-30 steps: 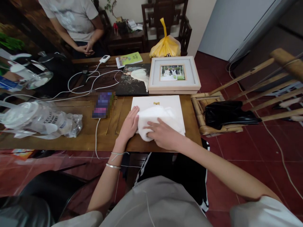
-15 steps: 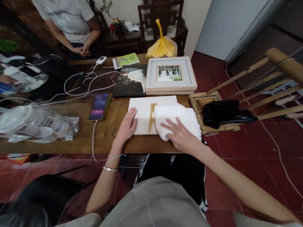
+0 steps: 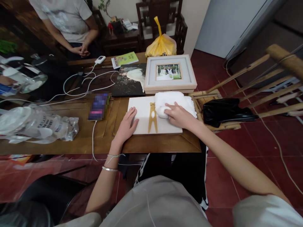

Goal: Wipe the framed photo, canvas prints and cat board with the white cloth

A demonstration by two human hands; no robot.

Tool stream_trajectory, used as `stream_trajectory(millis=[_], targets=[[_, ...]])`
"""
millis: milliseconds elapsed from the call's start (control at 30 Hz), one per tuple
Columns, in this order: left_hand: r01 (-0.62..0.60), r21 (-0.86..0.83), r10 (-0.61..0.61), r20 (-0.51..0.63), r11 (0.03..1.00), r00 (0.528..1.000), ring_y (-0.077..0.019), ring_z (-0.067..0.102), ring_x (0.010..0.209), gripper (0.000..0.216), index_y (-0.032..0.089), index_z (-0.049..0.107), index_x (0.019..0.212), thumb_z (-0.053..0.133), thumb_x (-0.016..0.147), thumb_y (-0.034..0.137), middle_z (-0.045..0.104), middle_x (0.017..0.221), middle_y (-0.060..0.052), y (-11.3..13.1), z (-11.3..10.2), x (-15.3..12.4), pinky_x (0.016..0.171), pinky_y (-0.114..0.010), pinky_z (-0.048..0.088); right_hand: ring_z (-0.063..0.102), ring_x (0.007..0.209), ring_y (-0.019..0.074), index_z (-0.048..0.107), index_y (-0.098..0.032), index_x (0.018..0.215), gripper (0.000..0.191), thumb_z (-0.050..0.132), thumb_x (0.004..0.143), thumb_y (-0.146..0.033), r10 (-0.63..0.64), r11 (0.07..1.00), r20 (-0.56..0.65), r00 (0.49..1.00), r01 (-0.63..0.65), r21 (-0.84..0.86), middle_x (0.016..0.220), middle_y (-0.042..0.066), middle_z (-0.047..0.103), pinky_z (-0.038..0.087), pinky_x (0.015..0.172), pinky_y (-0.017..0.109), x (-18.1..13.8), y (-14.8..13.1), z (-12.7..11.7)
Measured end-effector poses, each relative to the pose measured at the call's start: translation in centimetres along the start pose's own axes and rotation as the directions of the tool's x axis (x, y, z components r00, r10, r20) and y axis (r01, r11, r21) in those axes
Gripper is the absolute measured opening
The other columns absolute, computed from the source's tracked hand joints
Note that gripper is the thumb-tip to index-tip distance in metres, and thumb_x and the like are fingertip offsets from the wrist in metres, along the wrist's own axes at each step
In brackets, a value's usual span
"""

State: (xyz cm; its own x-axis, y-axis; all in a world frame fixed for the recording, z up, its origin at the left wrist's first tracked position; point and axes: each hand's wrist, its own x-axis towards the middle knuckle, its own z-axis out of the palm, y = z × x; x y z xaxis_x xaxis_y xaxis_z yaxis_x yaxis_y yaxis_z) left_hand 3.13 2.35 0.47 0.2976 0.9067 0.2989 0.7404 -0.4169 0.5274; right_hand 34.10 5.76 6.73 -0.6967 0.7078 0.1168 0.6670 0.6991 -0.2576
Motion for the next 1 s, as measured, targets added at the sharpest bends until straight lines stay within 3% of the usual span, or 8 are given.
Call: stream_trajectory(millis=[100, 233, 367, 467, 533, 667, 833, 1000], targets=[[-0.009, -0.009, 0.008, -0.016, 1.000, 1.000, -0.0296, 0.034, 0.156, 0.049, 0.017, 0.044, 0.152, 0.046, 0.105, 0.032, 0.044, 0.162, -0.018, -0.2, 0.1, -0.1, 0.129, -0.057, 0.025, 0.051, 0.141, 0.0355, 0.063, -0.019, 0.084, 0.026, 0.045, 0.081, -0.001, 0.020, 1.000, -0.011, 1.000, -0.021, -0.014, 0.132, 0.018, 0.069, 0.040, 0.114, 0.065, 0.4, 0.1, 0.2], [-0.011, -0.028, 0.010, -0.044, 1.000, 0.999, -0.0295, 0.035, 0.155, 0.048, 0.018, 0.046, 0.150, 0.048, 0.105, 0.031, 0.046, 0.160, -0.018, -0.1, 0.2, -0.5, 0.128, -0.056, 0.028, 0.047, 0.144, 0.0370, 0.066, -0.018, 0.085, 0.029, 0.047, 0.078, 0.002, -0.050, 0.998, -0.038, 0.998, 0.049, -0.035, 0.149, 0.017, 0.058, 0.038, 0.116, 0.068, -3.1, -3.0, 0.8], [-0.004, -0.045, 0.002, -0.041, 0.999, 0.999, -0.0292, 0.034, 0.155, 0.047, 0.017, 0.047, 0.150, 0.048, 0.104, 0.030, 0.045, 0.161, -0.018, 0.2, -0.1, -0.8, 0.128, -0.055, 0.028, 0.051, 0.142, 0.0348, 0.066, -0.019, 0.083, 0.033, 0.046, 0.073, 0.005, -0.137, 0.991, -0.053, 0.989, 0.136, -0.010, 0.147, 0.015, 0.060, 0.041, 0.115, 0.067, -6.6, -6.0, 0.9], [0.007, -0.041, -0.008, -0.040, 0.999, 0.999, -0.0291, 0.035, 0.155, 0.048, 0.017, 0.047, 0.150, 0.049, 0.104, 0.029, 0.045, 0.161, -0.017, 0.4, -0.2, -0.9, 0.128, -0.055, 0.027, 0.060, 0.130, 0.0324, 0.062, -0.020, 0.083, 0.028, 0.045, 0.076, 0.001, -0.084, 0.996, -0.061, 0.995, 0.085, 0.006, 0.139, 0.018, 0.065, 0.048, 0.107, 0.057, -6.1, -5.8, 0.2], [0.012, -0.036, -0.014, -0.037, 0.999, 0.999, -0.0291, 0.035, 0.155, 0.048, 0.017, 0.047, 0.150, 0.049, 0.104, 0.029, 0.045, 0.161, -0.017, 0.4, -0.2, -0.8, 0.128, -0.056, 0.026, 0.067, 0.109, 0.0308, 0.058, -0.021, 0.081, 0.023, 0.044, 0.078, -0.002, 0.013, 1.000, -0.036, 0.999, -0.012, 0.010, 0.115, 0.018, 0.072, 0.052, 0.091, 0.046, -4.0, -4.7, -0.5], [0.001, -0.033, -0.002, -0.027, 0.999, 1.000, -0.0298, 0.036, 0.155, 0.048, 0.015, 0.047, 0.150, 0.048, 0.104, 0.030, 0.045, 0.160, -0.019, 0.3, -0.2, -0.8, 0.128, -0.056, 0.027, 0.056, 0.073, 0.0236, 0.044, -0.024, 0.072, 0.019, 0.044, 0.076, -0.006, 0.125, 0.990, 0.000, 0.992, -0.125, 0.070, 0.076, 0.006, 0.061, 0.038, 0.069, 0.034, 3.1, -3.2, -2.3], [-0.009, -0.037, 0.008, -0.044, 0.999, 0.999, -0.0293, 0.036, 0.155, 0.048, 0.016, 0.046, 0.151, 0.048, 0.104, 0.030, 0.045, 0.161, -0.018, 0.0, 0.1, -0.8, 0.128, -0.057, 0.027, 0.049, 0.071, 0.0205, 0.037, -0.024, 0.070, 0.021, 0.043, 0.076, -0.004, 0.003, 0.977, 0.068, 0.998, -0.018, 0.213, 0.071, 0.003, 0.053, 0.029, 0.067, 0.032, 12.6, -4.8, -3.2], [-0.026, -0.043, 0.023, -0.055, 0.999, 0.998, -0.0292, 0.036, 0.155, 0.049, 0.017, 0.045, 0.151, 0.048, 0.105, 0.031, 0.045, 0.160, -0.018, -0.3, 0.2, -0.8, 0.127, -0.057, 0.028, 0.046, 0.073, 0.0199, 0.042, -0.022, 0.069, 0.021, 0.045, 0.073, -0.002, 0.043, 0.971, 0.160, 0.986, -0.079, 0.225, 0.071, 0.003, 0.051, 0.029, 0.066, 0.031, 18.7, -6.7, -2.8]])
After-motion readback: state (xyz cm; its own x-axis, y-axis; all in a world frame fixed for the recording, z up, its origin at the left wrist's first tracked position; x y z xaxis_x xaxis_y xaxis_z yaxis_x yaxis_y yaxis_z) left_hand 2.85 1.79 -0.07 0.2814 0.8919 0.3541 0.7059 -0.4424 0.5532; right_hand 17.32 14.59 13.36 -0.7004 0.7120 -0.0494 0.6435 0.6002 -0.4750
